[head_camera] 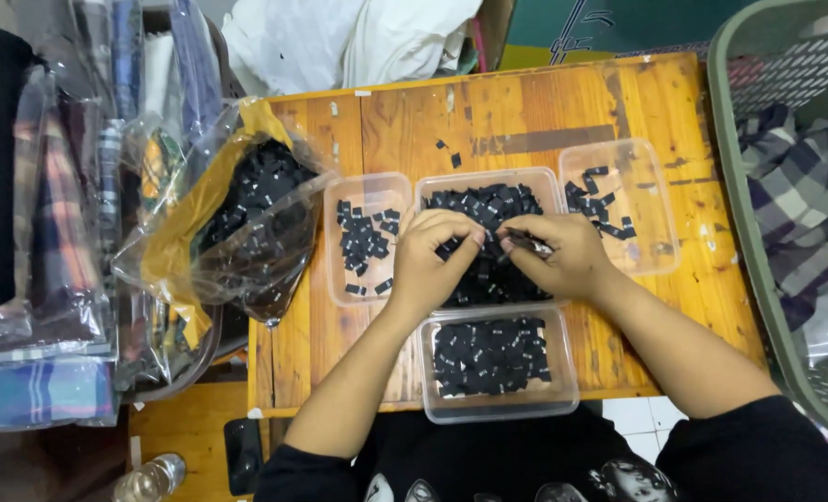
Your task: Trimming excess plastic flash from small black garment accessories using snips and sorting them into plastic containers.
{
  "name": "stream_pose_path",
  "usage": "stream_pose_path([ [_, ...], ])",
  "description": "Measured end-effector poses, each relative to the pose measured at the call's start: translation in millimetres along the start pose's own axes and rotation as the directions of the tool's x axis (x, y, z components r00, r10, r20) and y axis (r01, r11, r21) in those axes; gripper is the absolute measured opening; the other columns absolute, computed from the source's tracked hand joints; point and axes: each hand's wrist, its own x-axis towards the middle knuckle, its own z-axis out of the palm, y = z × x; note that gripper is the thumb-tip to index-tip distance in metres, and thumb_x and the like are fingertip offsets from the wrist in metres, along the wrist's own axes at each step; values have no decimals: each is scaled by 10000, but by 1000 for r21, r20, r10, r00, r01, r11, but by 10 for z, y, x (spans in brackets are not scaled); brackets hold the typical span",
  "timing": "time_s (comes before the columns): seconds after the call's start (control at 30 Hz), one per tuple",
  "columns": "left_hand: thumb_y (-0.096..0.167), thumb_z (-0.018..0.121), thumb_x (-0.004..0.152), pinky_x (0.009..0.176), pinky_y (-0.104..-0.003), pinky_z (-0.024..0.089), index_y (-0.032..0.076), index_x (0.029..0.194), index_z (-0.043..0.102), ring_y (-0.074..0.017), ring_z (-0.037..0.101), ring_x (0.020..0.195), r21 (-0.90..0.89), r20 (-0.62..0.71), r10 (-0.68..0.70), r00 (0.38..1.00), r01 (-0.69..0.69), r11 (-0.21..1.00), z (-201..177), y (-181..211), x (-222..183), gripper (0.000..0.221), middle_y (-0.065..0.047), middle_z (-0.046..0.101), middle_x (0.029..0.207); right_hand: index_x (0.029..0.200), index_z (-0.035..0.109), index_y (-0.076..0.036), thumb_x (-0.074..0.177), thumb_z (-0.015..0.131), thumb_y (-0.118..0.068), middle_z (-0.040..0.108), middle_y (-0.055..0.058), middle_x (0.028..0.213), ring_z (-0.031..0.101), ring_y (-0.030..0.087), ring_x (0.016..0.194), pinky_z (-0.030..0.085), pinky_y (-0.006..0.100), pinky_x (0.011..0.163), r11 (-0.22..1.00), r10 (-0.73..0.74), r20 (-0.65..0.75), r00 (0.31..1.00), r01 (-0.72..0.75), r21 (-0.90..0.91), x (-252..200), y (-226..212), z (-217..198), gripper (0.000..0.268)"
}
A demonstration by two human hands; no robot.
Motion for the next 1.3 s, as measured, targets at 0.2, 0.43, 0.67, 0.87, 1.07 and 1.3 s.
stream_pose_path([
  [0.2,139,640,749,952,-353,256,151,705,639,-174,583,849,36,-32,26,999,-25,999,-11,27,-21,45,39,653,772,808,642,-102,738,624,-104,480,58,416,478,141,418,386,253,430,992,117,66,991,-119,31,30,-56,-30,72],
  [0.43,138,638,746,942,-343,257,162,704,632,-161,585,830,50,-35,37,999,-36,998,14,-43,-28,49,50,648,765,747,635,-146,722,620,-147,509,54,420,491,185,424,388,269,475,952,303,118,946,-295,-78,95,-65,0,29],
  [0.67,211,658,755,985,-414,204,175,844,656,-183,584,885,50,7,33,999,-34,998,-1,37,-30,96,23,655,811,753,635,-125,743,623,-120,560,71,493,519,147,475,412,262,493,967,256,44,966,-255,-23,68,-106,14,16],
  [0.87,162,693,701,1000,-444,147,198,851,674,-158,593,870,33,53,-4,999,2,999,7,-18,-37,156,25,657,724,763,639,-116,737,634,-110,573,83,525,566,211,503,424,276,486,978,208,48,977,-205,-48,-9,-31,1,27],
  [1.07,185,690,709,990,-411,184,205,813,671,-118,587,839,32,4,7,1000,-7,999,40,-119,-76,108,57,634,659,787,632,-100,730,630,-87,588,98,563,569,205,521,432,282,500,989,147,19,989,-147,-19,-68,-104,9,58],
  [1.3,186,682,708,1012,-424,180,202,790,672,-106,588,839,67,18,-6,1000,5,998,23,-97,-55,83,60,633,628,821,635,-62,728,611,-33,608,130,604,606,251,576,454,309,519,993,115,-23,993,-115,10,-36,-142,14,100],
])
